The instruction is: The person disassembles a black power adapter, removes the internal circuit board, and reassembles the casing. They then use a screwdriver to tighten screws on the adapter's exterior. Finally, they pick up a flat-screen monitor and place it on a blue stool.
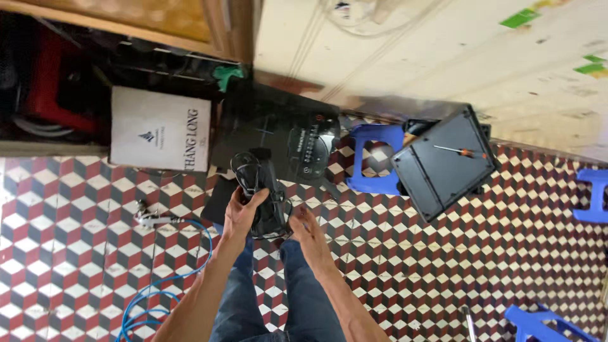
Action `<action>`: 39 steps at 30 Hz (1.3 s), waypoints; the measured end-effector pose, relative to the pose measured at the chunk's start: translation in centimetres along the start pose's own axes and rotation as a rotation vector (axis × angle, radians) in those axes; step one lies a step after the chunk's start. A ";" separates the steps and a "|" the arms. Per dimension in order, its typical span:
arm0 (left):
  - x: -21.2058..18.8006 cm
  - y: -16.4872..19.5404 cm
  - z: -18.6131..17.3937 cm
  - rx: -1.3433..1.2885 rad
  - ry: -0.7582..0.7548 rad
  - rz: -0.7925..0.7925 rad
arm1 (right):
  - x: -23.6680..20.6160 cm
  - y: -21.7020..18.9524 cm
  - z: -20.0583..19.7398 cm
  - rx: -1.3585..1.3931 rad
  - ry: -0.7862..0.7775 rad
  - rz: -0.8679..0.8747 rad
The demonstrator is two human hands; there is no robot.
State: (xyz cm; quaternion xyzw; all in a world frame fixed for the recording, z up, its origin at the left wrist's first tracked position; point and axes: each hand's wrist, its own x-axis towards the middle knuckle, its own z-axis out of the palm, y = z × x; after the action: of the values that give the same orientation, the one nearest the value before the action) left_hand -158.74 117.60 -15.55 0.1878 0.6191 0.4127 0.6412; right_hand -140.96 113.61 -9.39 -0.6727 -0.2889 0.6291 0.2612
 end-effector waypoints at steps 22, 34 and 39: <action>-3.4 -6.1 55.1 0.460 -0.331 -0.045 | 4.3 0.9 -47.4 0.291 0.342 -0.171; 7.5 -12.1 69.3 0.489 -0.352 0.200 | 20.9 2.3 -61.3 0.181 0.351 -0.267; 6.4 -13.2 64.9 0.662 -0.468 0.299 | 21.8 5.3 -61.7 0.183 0.328 -0.236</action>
State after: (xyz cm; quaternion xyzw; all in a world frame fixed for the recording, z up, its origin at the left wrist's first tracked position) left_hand -93.89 132.22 -18.95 0.5594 0.5218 0.2264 0.6029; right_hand -78.24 126.24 -23.89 -0.7012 -0.2610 0.4998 0.4363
